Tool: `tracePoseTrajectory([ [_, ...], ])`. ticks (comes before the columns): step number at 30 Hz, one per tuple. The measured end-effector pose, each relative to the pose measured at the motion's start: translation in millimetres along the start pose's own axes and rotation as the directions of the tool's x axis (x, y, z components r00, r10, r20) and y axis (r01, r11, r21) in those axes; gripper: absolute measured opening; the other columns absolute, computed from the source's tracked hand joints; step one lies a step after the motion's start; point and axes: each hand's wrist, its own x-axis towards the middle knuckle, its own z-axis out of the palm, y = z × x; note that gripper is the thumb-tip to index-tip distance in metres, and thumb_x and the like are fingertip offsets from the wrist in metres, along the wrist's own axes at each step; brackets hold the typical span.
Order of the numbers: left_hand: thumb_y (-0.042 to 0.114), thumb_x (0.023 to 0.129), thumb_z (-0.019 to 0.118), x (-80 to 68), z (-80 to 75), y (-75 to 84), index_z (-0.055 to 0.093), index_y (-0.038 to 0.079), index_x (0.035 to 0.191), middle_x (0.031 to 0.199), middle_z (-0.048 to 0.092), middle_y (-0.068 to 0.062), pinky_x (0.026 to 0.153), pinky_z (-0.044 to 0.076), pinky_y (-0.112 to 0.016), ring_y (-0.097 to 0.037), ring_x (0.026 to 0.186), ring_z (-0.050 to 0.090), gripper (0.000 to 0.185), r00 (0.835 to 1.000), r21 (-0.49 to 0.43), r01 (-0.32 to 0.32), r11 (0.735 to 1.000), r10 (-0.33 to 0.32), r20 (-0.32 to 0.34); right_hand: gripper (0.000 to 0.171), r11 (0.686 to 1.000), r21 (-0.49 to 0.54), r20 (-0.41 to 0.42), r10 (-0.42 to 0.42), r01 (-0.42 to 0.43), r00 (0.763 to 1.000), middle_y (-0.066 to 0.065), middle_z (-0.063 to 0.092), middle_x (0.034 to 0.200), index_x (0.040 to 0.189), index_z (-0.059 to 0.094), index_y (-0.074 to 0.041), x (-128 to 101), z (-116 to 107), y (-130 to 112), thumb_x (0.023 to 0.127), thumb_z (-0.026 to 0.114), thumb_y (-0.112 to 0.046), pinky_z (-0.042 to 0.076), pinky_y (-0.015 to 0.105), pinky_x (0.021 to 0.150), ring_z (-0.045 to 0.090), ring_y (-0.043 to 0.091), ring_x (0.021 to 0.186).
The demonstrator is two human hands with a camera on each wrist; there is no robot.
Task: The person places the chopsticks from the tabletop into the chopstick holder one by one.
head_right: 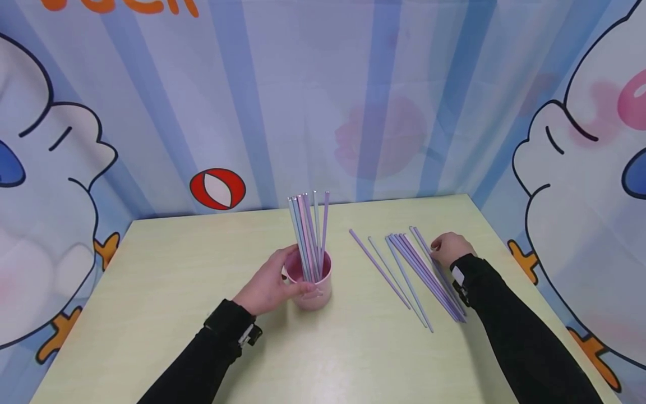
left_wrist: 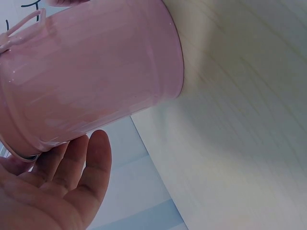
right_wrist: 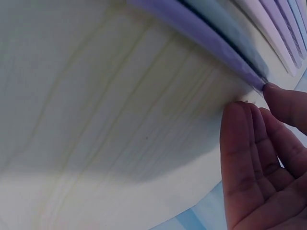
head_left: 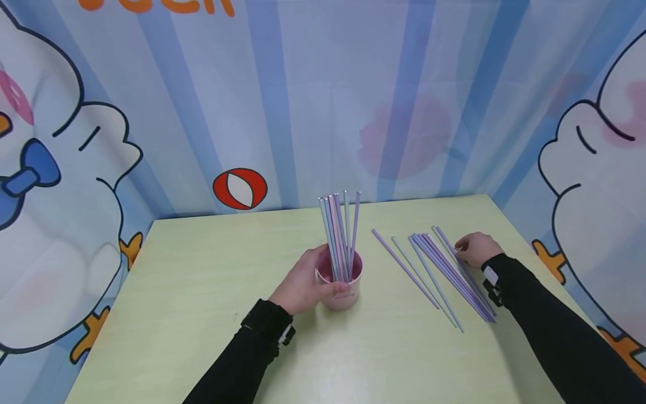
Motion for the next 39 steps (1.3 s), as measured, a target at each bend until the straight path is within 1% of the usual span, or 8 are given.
tracePoseTrajectory([
  [5,0.038,0.074,0.084,-0.1,0.1,0.3,0.042,0.025,0.144,0.134,0.047,0.005,0.106,0.036,-0.046,-0.017,0.126,0.041,0.083,1.000,0.005,-0.001,1.000,0.001,-0.002,0.028,1.000,-0.009,0.009,0.011,-0.011,1.000,0.029,0.061,0.098,0.114,0.059,0.017,-0.5,-1.3,0.7,0.093,0.057,-0.002,0.049,0.042,0.069,0.059,0.040,0.085],
  [11,0.039,0.074,0.084,-0.1,-0.1,0.2,0.043,0.025,0.144,0.133,0.047,0.006,0.105,0.037,-0.045,-0.016,0.125,0.041,0.082,1.000,0.000,-0.007,1.000,0.007,0.001,0.027,0.999,-0.039,-0.010,0.013,-0.013,1.000,0.029,0.061,0.097,0.112,0.059,0.017,-1.5,-1.2,4.7,0.091,0.056,0.001,0.050,0.044,0.069,0.059,0.041,0.084],
  [19,0.043,0.074,0.083,-2.1,-0.4,1.2,0.039,0.025,0.147,0.137,0.043,0.004,0.105,0.038,-0.044,-0.015,0.126,0.040,0.088,1.000,0.016,0.029,0.999,-0.029,-0.001,0.028,0.996,-0.081,-0.009,0.039,-0.040,0.999,0.028,0.062,0.100,0.113,0.061,0.014,-1.7,-0.1,8.7,0.090,0.059,-0.002,0.050,0.046,0.072,0.060,0.042,0.087],
  [24,0.042,0.074,0.084,-2.4,-1.0,1.4,0.041,0.025,0.146,0.136,0.044,0.005,0.105,0.038,-0.043,-0.015,0.126,0.040,0.085,1.000,0.010,0.021,1.000,-0.021,0.000,0.027,0.994,-0.101,-0.009,0.032,-0.033,0.999,0.028,0.062,0.100,0.112,0.062,0.014,0.8,1.6,13.3,0.091,0.058,-0.002,0.050,0.047,0.071,0.060,0.042,0.087],
  [28,0.041,0.075,0.083,-1.9,-1.2,1.9,0.042,0.025,0.145,0.134,0.046,0.006,0.105,0.038,-0.043,-0.015,0.125,0.042,0.083,1.000,-0.004,0.011,1.000,-0.011,0.007,0.026,0.995,-0.097,-0.006,0.035,-0.036,0.999,0.029,0.062,0.101,0.112,0.063,0.013,0.6,1.6,15.3,0.091,0.056,-0.001,0.049,0.048,0.071,0.060,0.043,0.087],
  [34,0.040,0.075,0.084,-1.5,-0.9,1.7,0.042,0.025,0.145,0.134,0.046,0.006,0.105,0.038,-0.043,-0.015,0.125,0.042,0.083,1.000,-0.010,0.012,1.000,-0.012,0.009,0.027,0.997,-0.076,-0.006,0.032,-0.032,0.999,0.028,0.061,0.099,0.113,0.060,0.015,-4.7,-4.8,7.9,0.092,0.056,-0.001,0.049,0.046,0.070,0.059,0.041,0.085],
  [39,0.040,0.075,0.084,-1.0,-1.5,1.2,0.043,0.026,0.144,0.133,0.047,0.006,0.104,0.039,-0.044,-0.016,0.123,0.044,0.081,1.000,-0.024,-0.002,1.000,0.003,0.015,0.028,0.999,-0.031,-0.054,-0.011,0.009,0.998,0.029,0.058,0.102,0.116,0.057,0.015,-7.4,-18.5,-9.7,0.094,0.056,-0.002,0.047,0.048,0.074,0.057,0.042,0.088],
])
